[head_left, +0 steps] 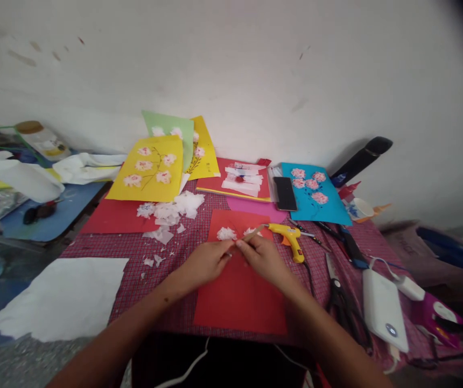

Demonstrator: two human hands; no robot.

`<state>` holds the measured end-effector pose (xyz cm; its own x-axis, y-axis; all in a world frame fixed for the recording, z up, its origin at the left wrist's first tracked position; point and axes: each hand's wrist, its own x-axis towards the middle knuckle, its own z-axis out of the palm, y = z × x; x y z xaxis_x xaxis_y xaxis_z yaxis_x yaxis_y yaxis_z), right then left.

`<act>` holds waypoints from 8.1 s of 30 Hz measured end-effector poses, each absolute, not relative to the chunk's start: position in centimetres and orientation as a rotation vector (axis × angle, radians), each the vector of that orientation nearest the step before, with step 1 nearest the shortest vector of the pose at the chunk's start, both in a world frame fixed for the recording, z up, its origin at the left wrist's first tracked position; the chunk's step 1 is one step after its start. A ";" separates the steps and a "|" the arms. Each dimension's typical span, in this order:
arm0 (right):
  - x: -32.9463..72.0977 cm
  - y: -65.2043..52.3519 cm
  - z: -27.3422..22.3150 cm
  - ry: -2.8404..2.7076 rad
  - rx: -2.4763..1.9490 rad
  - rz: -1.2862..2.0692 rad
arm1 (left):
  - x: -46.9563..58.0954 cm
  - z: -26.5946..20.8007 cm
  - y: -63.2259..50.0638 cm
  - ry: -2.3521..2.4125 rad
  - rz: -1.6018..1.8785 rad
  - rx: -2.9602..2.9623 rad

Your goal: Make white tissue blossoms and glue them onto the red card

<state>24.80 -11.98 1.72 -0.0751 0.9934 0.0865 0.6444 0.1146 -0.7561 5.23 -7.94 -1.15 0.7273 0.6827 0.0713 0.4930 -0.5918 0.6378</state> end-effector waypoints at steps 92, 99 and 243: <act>23.7 -11.9 1.5 -1.740 -1.568 0.632 | 5.7 -2.4 -6.8 0.896 0.552 2.158; 23.5 -11.8 1.1 -1.737 -1.573 0.631 | 5.8 -2.5 -6.9 0.878 0.602 2.178; 23.4 -20.0 0.7 -1.490 -1.376 0.830 | 2.6 0.0 -13.5 0.899 0.425 2.272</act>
